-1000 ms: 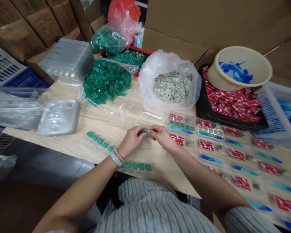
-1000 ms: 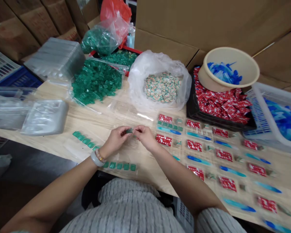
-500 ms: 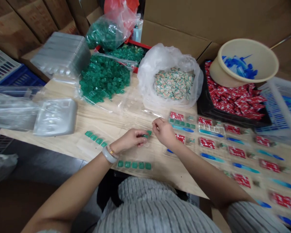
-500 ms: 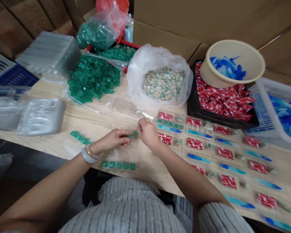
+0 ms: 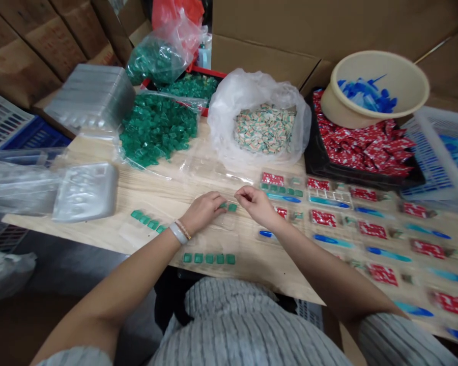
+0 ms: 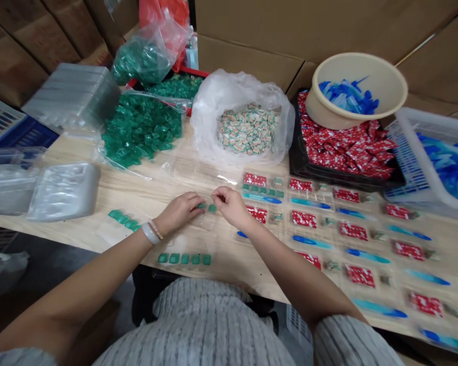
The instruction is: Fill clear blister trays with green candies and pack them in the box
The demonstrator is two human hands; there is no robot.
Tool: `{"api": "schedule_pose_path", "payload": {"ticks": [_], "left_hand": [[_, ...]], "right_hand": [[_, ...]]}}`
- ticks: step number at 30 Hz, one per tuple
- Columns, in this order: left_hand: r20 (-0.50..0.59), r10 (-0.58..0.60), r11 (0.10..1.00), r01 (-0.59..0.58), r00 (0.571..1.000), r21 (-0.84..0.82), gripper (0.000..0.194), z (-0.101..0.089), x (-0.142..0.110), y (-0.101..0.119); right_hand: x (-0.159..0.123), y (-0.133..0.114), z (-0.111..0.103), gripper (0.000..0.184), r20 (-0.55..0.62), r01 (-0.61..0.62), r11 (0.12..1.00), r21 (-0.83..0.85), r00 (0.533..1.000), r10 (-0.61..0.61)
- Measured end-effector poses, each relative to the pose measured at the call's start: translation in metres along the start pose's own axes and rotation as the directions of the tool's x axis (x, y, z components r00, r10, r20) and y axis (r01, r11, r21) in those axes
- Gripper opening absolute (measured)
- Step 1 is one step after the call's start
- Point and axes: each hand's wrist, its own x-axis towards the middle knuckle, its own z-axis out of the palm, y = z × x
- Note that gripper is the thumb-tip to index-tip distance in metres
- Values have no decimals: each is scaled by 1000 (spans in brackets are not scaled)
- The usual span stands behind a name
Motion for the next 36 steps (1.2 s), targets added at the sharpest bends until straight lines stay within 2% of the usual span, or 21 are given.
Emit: {"api": "schedule_pose_path", "payload": {"ticks": [4, 9, 15, 19, 22, 27, 31, 36], "left_hand": [[-3, 12, 999, -12, 1000, 35, 20, 2, 4, -2], [25, -30, 994, 27, 999, 108, 20, 6, 8, 7], [43, -170, 953, 153, 984, 260, 23, 9, 12, 24], [57, -234, 938, 210, 970, 276, 22, 4, 11, 32], [50, -237, 946, 219, 970, 240, 17, 2, 6, 32], [3, -223, 957, 218, 975, 191, 17, 11, -4, 27], [-49, -250, 959, 254, 967, 127, 16, 16, -9, 24], [-77, -211, 973, 217, 974, 78, 18, 20, -15, 18]], "right_hand": [[0, 3, -2, 16, 29, -74, 995, 72, 997, 72], [0, 5, -4, 17, 46, -112, 985, 128, 993, 107], [-1, 11, -7, 14, 53, -95, 995, 33, 994, 93], [-4, 15, -7, 13, 72, -80, 997, 10, 994, 79], [-5, 14, -6, 10, 74, -45, 999, -24, 996, 46], [-2, 8, -1, 9, 132, 99, 985, -139, 988, -81], [2, 6, 5, 13, 178, 135, 961, -240, 980, -93], [10, 6, 9, 17, 281, 236, 911, -339, 949, -141]]}}
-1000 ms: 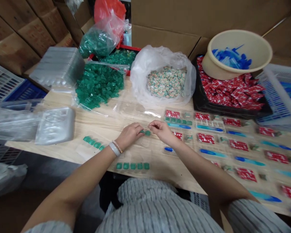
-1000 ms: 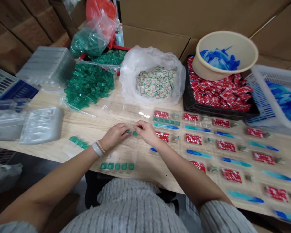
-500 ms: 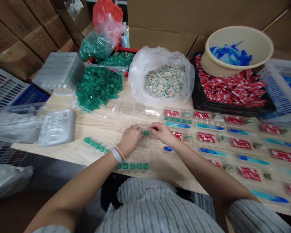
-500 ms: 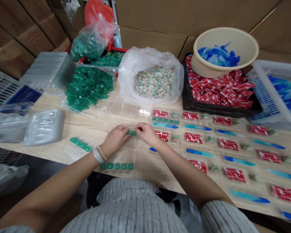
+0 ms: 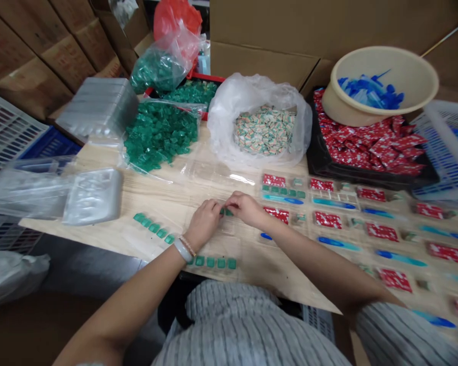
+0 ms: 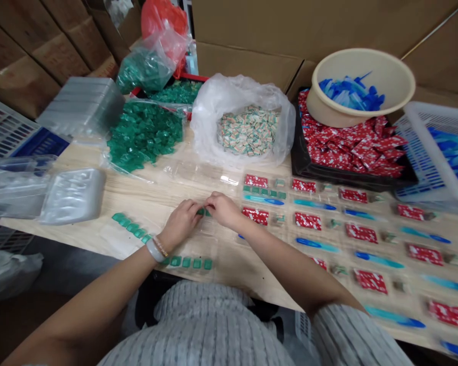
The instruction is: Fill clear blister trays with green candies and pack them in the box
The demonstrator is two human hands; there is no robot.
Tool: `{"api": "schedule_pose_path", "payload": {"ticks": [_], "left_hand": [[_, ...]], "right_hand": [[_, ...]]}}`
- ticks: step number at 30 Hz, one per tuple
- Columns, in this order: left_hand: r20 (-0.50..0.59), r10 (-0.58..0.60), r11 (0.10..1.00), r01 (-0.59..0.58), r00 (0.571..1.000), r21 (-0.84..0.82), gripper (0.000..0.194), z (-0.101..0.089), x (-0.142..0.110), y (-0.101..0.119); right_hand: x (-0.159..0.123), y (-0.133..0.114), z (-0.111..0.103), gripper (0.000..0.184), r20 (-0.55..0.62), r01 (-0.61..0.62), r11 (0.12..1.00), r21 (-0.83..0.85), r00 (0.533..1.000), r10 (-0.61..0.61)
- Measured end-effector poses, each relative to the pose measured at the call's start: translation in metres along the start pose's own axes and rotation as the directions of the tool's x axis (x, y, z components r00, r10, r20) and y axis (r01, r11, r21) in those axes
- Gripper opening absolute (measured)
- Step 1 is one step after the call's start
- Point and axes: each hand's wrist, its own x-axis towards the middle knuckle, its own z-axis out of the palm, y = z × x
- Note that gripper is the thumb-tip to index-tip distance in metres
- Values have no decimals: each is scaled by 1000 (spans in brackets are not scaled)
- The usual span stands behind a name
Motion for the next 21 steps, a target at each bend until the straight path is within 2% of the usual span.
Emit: {"api": "schedule_pose_path", "payload": {"ticks": [5, 10, 13, 21], "left_hand": [[-50, 4, 1000, -4, 999, 4, 22, 3, -6, -4], [56, -61, 998, 59, 997, 30, 19, -4, 4, -3], [90, -23, 1000, 22, 996, 13, 20, -9, 5, -6], [27, 70, 997, -70, 997, -15, 21, -6, -4, -15]], "right_hand": [[11, -3, -3, 18, 111, 32, 992, -121, 994, -19], [23, -6, -7, 23, 225, 71, 975, -210, 974, -23], [27, -7, -8, 24, 284, 112, 967, -228, 958, -44], [36, -7, -13, 18, 415, 331, 918, -219, 883, -219]]}}
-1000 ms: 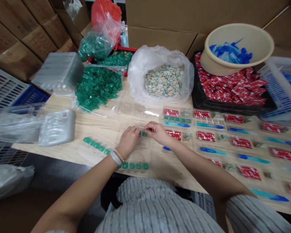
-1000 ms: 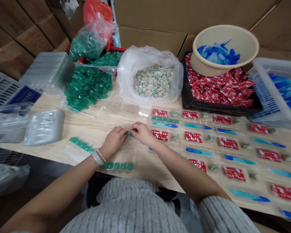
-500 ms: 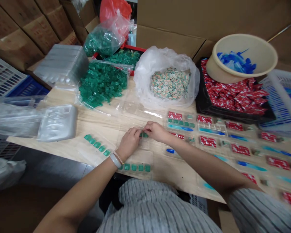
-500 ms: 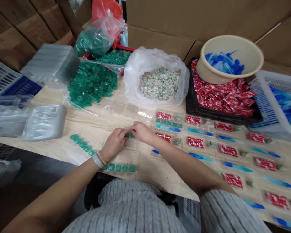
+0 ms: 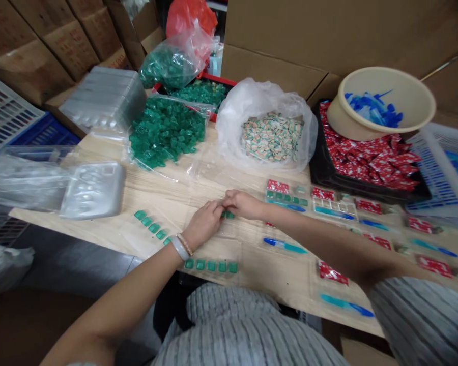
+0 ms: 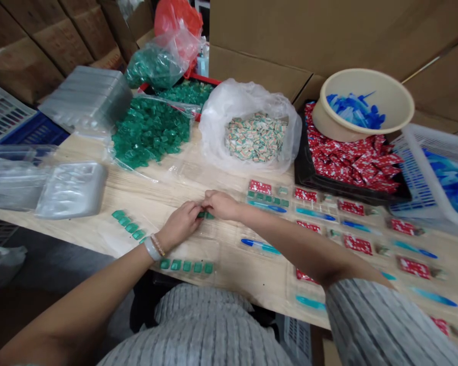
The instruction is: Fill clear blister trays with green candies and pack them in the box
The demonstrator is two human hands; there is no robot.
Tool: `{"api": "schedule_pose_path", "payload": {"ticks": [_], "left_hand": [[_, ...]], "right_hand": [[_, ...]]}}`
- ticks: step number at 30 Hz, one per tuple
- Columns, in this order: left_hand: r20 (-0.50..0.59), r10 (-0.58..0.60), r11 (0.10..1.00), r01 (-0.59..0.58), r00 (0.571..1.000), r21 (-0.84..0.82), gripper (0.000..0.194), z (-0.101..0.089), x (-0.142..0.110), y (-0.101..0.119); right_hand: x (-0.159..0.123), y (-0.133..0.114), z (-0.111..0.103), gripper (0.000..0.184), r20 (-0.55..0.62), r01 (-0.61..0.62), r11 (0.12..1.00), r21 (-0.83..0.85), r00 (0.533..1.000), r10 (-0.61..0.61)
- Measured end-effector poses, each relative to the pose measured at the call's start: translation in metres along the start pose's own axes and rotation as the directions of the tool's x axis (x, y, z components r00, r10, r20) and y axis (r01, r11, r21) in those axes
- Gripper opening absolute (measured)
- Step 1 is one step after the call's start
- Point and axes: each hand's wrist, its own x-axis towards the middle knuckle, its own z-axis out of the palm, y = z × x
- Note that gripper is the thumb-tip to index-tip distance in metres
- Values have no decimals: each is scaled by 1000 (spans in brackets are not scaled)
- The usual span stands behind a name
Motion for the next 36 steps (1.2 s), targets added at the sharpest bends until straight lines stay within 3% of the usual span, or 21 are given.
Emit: {"api": "schedule_pose_path", "payload": {"ticks": [5, 10, 13, 16, 18, 20, 23, 25, 26, 28, 30, 32, 34, 36], "left_hand": [[-13, 9, 999, -10, 1000, -52, 21, 1, 1, -4], [2, 11, 996, -10, 1000, -86, 21, 0, 3, -5], [24, -7, 997, 9, 1000, -79, 19, -2, 5, -3], [91, -64, 997, 68, 994, -40, 18, -6, 7, 0], [150, -93, 995, 96, 984, -12, 17, -10, 8, 2], [171, -107, 994, 112, 979, -19, 20, -15, 7, 4], [117, -132, 984, 144, 984, -108, 33, -24, 5, 3], [69, -140, 971, 151, 988, -183, 38, -33, 2, -1], [45, -146, 965, 152, 988, -214, 37, -37, 2, -4], [-4, -156, 954, 150, 988, -259, 33, -46, 2, -11], [-41, -170, 948, 152, 985, -281, 31, -55, 5, -17], [-45, -161, 948, 142, 986, -285, 30, -61, 11, -21], [-3, -107, 955, 102, 994, -277, 24, -65, 18, -19], [65, -24, 962, 41, 998, -270, 18, -68, 23, -16]], "right_hand": [[9, 5, -7, 17, 103, 123, 992, -42, 988, -118], [14, -2, -6, 17, 168, 87, 976, -202, 984, -53], [14, -12, -8, 16, 103, 51, 931, -362, 995, -14], [16, -20, -23, 16, -60, -35, 919, -394, 998, 12], [22, -20, -40, 17, -236, -102, 960, -262, 971, 39], [35, -15, -59, 16, -380, -72, 997, -10, 923, 63], [66, 5, -87, 12, -383, 15, 918, 397, 912, 150], [94, 25, -110, 13, -358, -7, 846, 532, 904, 233], [109, 36, -123, 12, -385, -28, 839, 543, 880, 278], [139, 57, -153, 12, -506, -90, 881, 465, 789, 348], [170, 75, -185, 15, -630, -221, 926, 305, 683, 370], [199, 90, -210, 17, -701, -392, 909, 142, 609, 372], [224, 104, -225, 14, -713, -533, 846, 23, 585, 387], [243, 117, -228, 17, -692, -598, 799, -68, 605, 394]]}}
